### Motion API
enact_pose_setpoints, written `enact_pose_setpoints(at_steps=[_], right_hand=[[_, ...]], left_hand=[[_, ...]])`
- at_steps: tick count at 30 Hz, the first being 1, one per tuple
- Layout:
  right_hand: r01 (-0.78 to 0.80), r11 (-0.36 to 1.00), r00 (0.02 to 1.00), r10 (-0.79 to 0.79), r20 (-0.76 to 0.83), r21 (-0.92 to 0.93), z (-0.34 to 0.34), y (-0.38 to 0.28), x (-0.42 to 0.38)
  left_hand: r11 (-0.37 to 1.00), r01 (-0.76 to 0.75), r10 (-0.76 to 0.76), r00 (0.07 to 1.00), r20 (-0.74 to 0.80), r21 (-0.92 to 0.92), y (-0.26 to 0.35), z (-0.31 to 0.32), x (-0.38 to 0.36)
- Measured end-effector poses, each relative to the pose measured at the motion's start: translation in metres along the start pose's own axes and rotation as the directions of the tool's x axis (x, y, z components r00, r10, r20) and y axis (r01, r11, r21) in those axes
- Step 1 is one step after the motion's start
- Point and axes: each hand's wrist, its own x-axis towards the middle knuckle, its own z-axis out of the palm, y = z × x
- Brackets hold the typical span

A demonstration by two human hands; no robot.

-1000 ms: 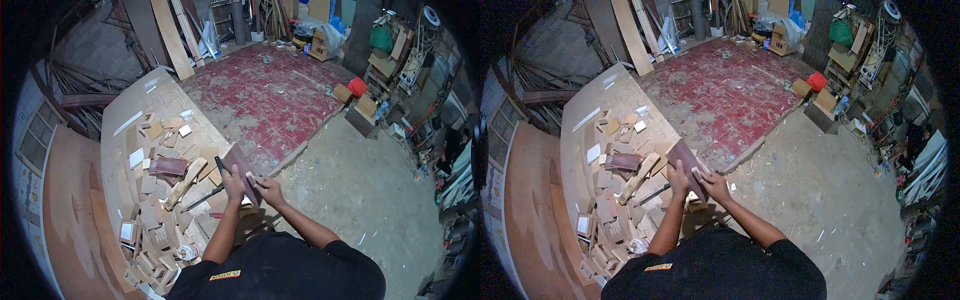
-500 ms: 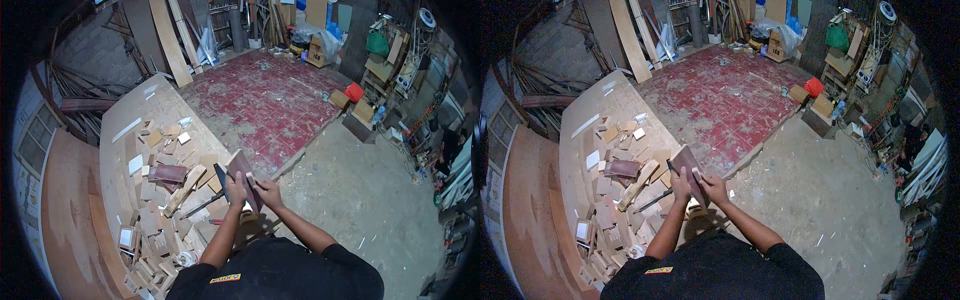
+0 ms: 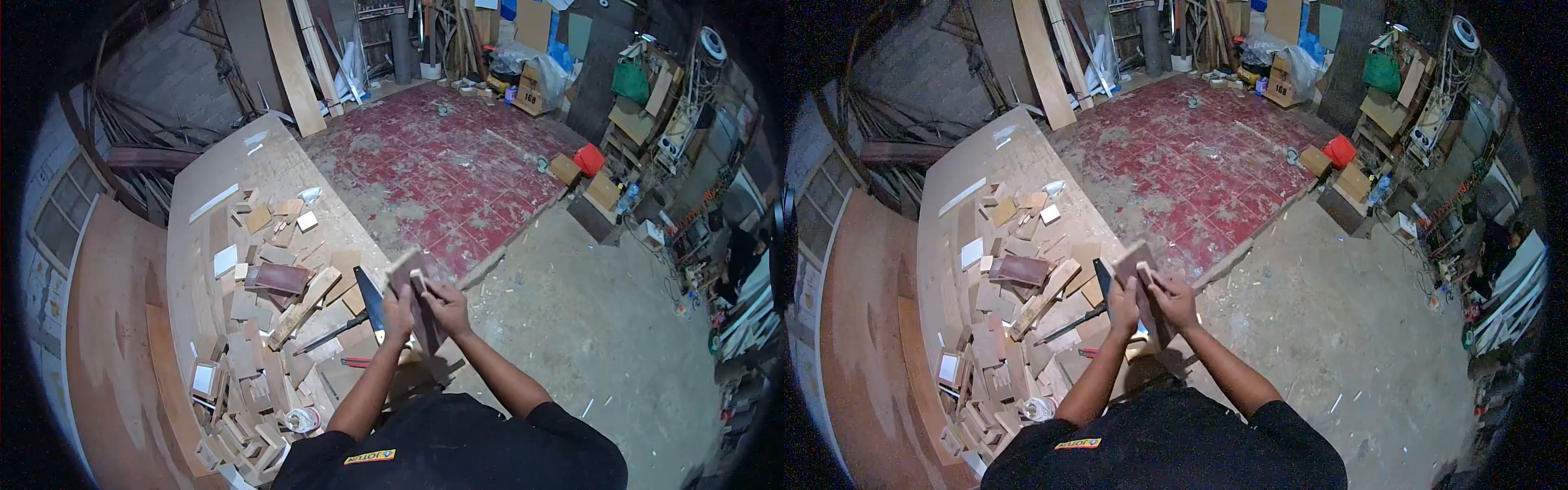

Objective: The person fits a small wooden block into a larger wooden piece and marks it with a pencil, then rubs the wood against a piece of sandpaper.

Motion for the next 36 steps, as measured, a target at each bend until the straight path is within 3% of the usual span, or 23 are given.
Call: enact_pose_setpoints(at_steps=[2,5,7,9,10,11,14,16,18,20,24,28,36], right_hand=[[-0.05,0.989,0.994,0.063,0.091,-0.136,0.002,0.003,-0.024],[-0.13,0.991,0.983,0.123,0.139,0.041,0.005,0.013,-0.044],[-0.078,0.997,0.992,0.079,0.098,-0.009,0.007,0.018,-0.034],[-0.009,0.999,1.0,0.009,0.005,-0.033,0.009,0.008,-0.015],[-0.04,0.999,0.999,0.04,-0.019,-0.023,0.007,0.007,-0.001],[-0.123,0.991,0.992,0.123,-0.012,-0.054,0.001,-0.011,0.012],[-0.064,0.976,0.993,0.082,-0.079,0.21,0.0,-0.003,0.039],[-0.163,0.921,0.979,0.196,-0.059,0.355,-0.003,-0.002,0.044],[-0.235,0.892,0.965,0.263,-0.02,0.385,-0.009,0.0,0.039],[-0.335,0.809,0.919,0.394,-0.022,0.483,-0.01,0.006,0.032],[-0.412,0.788,0.886,0.464,-0.003,0.458,-0.008,0.019,0.022],[-0.379,0.815,0.914,0.404,0.04,0.438,-0.001,0.014,0.017],[-0.303,0.944,0.933,0.266,0.242,0.131,0.015,0.014,-0.007]], left_hand=[[0.998,-0.048,0.04,0.985,-0.167,-0.046,0.004,-0.009,0.014],[0.991,-0.094,0.064,0.956,-0.287,-0.092,0.004,-0.017,0.023],[0.995,0.042,-0.058,0.981,-0.184,-0.089,0.002,-0.019,0.015],[0.991,0.011,-0.006,0.999,-0.039,0.13,-0.003,-0.01,-0.003],[0.973,0.007,-0.009,1.0,0.009,0.23,-0.004,-0.006,-0.012],[0.981,-0.005,-0.008,0.998,0.066,0.194,-0.014,-0.005,-0.016],[0.993,0.02,-0.023,0.999,0.032,0.116,-0.02,-0.002,-0.029],[0.995,0.045,-0.044,0.999,-0.012,0.092,-0.028,-0.008,-0.028],[0.993,0.064,-0.052,0.99,-0.131,0.094,-0.034,-0.017,-0.026],[0.976,0.157,-0.133,0.977,-0.164,0.148,-0.036,-0.028,-0.022],[0.996,0.084,-0.077,0.961,-0.265,0.014,-0.017,-0.034,-0.017],[0.999,0.029,-0.04,0.958,-0.283,-0.041,-0.021,-0.041,-0.011],[0.992,-0.002,-0.038,0.952,-0.305,-0.129,-0.01,-0.043,-0.01]])
